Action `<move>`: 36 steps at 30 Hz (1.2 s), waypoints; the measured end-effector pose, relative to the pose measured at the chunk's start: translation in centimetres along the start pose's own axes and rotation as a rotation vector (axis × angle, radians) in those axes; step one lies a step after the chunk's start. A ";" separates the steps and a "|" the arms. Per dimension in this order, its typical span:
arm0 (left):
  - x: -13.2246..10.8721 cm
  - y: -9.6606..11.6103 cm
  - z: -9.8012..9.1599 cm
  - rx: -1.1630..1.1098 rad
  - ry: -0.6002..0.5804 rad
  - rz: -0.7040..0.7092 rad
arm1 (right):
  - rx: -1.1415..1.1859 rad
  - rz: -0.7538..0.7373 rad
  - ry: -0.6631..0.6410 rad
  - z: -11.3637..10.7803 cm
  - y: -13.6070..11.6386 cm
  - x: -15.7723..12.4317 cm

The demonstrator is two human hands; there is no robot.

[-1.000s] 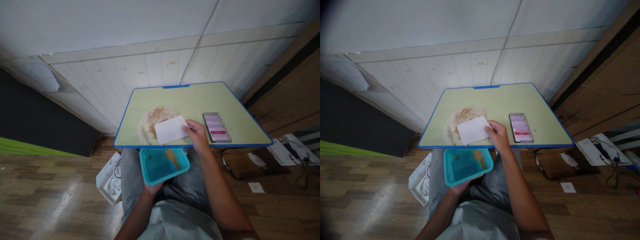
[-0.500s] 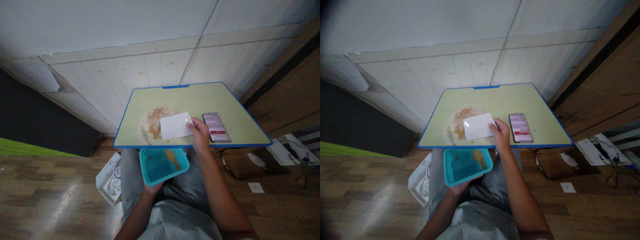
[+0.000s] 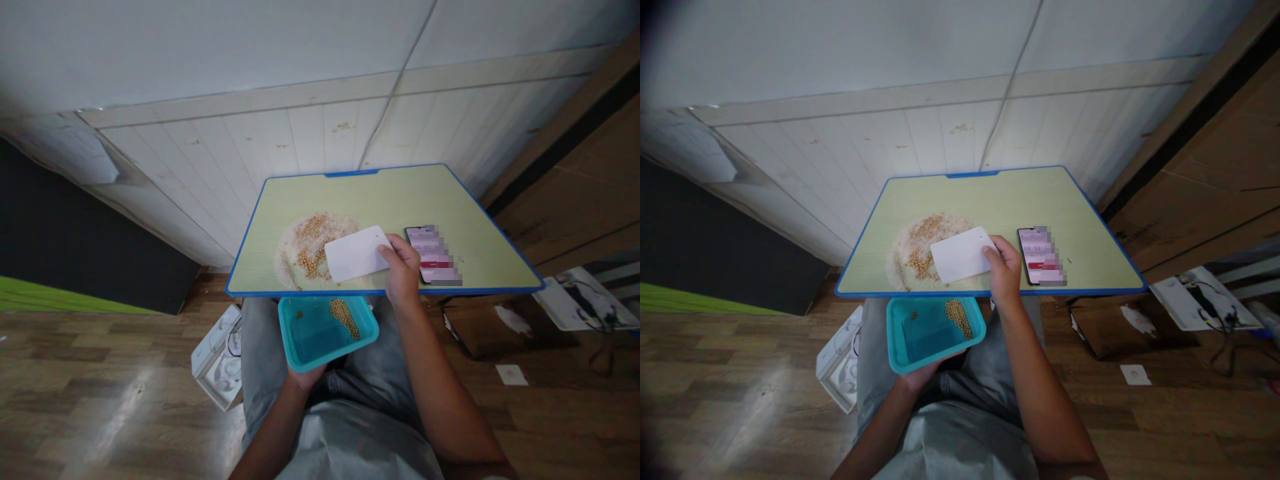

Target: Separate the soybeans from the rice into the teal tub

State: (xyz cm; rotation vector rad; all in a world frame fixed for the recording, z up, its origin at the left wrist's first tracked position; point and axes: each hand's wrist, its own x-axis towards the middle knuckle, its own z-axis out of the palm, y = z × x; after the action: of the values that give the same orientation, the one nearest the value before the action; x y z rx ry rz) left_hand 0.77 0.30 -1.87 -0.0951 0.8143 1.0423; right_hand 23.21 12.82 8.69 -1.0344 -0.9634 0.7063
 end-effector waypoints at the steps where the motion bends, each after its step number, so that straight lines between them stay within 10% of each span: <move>1: -0.2 0.1 0.2 -0.006 -0.005 -0.009 | 0.002 -0.001 0.008 0.0 0.0 0.0; 36: 1.0 -0.4 -1.4 0.104 0.028 0.026 | -0.076 -0.024 -0.011 -0.2 0.8 -0.2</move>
State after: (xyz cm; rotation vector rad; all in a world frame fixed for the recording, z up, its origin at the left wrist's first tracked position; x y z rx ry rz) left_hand 0.55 0.17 -3.61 -0.0104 0.8953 1.0228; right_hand 23.30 12.86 7.81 -1.0841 -1.0173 0.6607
